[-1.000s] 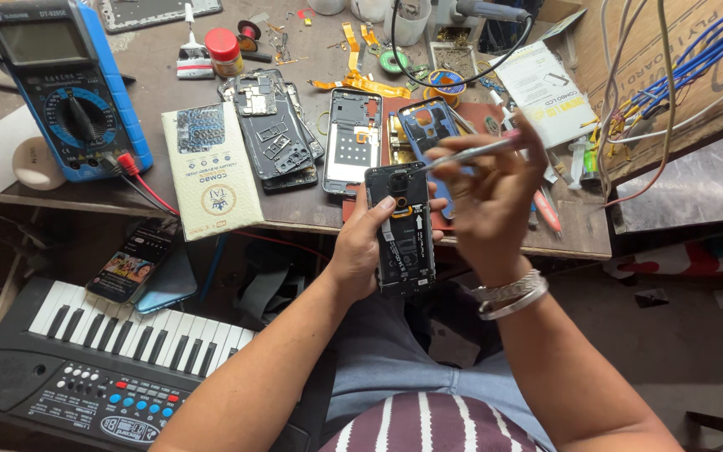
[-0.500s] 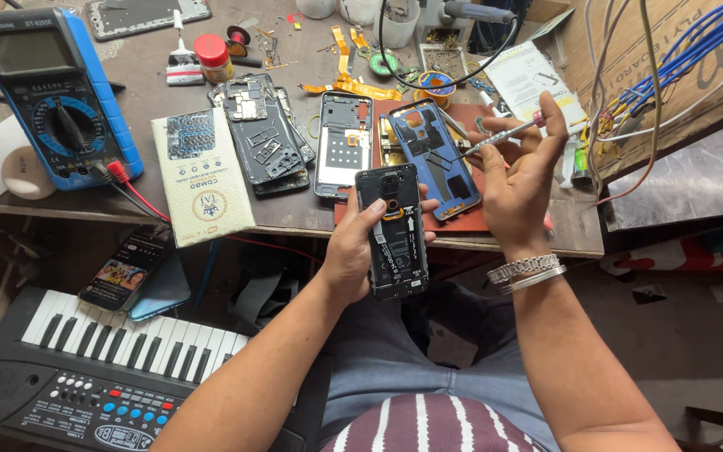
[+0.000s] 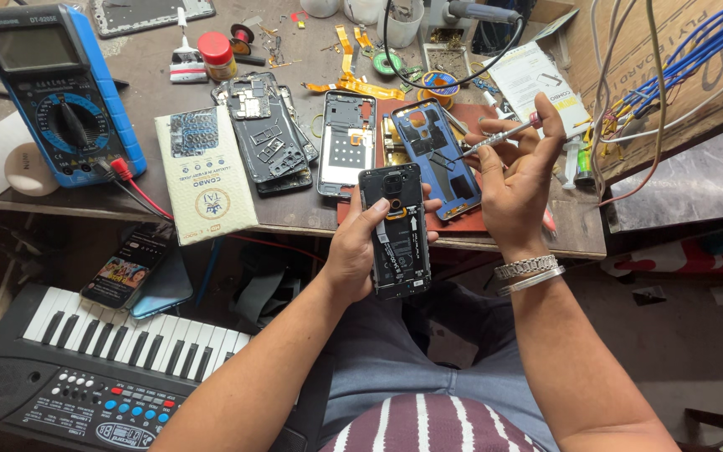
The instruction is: The person repairs a disassembled smartphone at a cluttered workbench, holding the phone body in one hand while using a screwdriver to unscrew and manipulate internal components. They briefly reach into a parts drawer, reposition the phone, and continue working on the internal assembly with the screwdriver.
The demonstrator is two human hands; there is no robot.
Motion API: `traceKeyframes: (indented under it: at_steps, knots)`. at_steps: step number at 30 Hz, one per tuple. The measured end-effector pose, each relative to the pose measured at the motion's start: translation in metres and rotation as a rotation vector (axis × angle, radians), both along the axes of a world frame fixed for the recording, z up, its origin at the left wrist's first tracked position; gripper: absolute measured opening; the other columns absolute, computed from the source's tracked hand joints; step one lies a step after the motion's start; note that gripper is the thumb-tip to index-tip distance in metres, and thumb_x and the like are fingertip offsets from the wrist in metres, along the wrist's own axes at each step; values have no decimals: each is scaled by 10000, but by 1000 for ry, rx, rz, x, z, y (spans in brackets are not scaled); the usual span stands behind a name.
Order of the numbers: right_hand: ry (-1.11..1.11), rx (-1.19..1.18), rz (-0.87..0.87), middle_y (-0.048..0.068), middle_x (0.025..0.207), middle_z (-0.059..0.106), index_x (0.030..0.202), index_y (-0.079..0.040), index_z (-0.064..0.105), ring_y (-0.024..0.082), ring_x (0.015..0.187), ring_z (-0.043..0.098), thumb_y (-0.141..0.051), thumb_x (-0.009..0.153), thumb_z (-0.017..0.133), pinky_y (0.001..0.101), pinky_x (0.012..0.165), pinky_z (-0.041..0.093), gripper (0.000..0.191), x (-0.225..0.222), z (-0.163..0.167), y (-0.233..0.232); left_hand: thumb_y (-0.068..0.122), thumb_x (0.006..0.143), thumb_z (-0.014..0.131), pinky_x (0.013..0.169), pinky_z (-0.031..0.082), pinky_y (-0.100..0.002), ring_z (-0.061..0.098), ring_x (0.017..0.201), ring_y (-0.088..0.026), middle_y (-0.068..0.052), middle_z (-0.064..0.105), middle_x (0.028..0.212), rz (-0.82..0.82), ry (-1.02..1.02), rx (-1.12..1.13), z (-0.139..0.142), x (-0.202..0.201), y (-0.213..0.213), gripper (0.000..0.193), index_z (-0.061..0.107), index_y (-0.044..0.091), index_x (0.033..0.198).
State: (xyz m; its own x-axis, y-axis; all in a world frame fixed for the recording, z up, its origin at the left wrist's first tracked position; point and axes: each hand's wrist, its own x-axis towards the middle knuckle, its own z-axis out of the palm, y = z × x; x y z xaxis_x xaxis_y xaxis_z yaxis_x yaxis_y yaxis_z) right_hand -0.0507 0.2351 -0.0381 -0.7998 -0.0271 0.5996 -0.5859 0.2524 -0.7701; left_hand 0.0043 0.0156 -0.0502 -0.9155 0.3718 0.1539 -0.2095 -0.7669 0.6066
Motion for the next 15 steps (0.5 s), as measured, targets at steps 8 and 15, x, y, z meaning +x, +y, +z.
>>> traceKeyframes:
  at_steps: [8,15]
  knots:
    - [3,-96,31,190,1395,575,1629,-182,94,235,1204,691,96,1194,552,355,1038,644,690,12,11,-7,195,1079,408,997,589,-505,582,1325,-395,-238,520,1439,1,1,11,-2,0,0,402,337,49,1447]
    - [62,-179,80,173,1329,569,1628,-220,93,244,1164,680,74,1210,606,356,1024,644,724,35,19,-30,187,1077,395,985,594,-505,582,1324,-396,-249,516,1448,10,-8,4,-3,-1,1,408,316,61,1457]
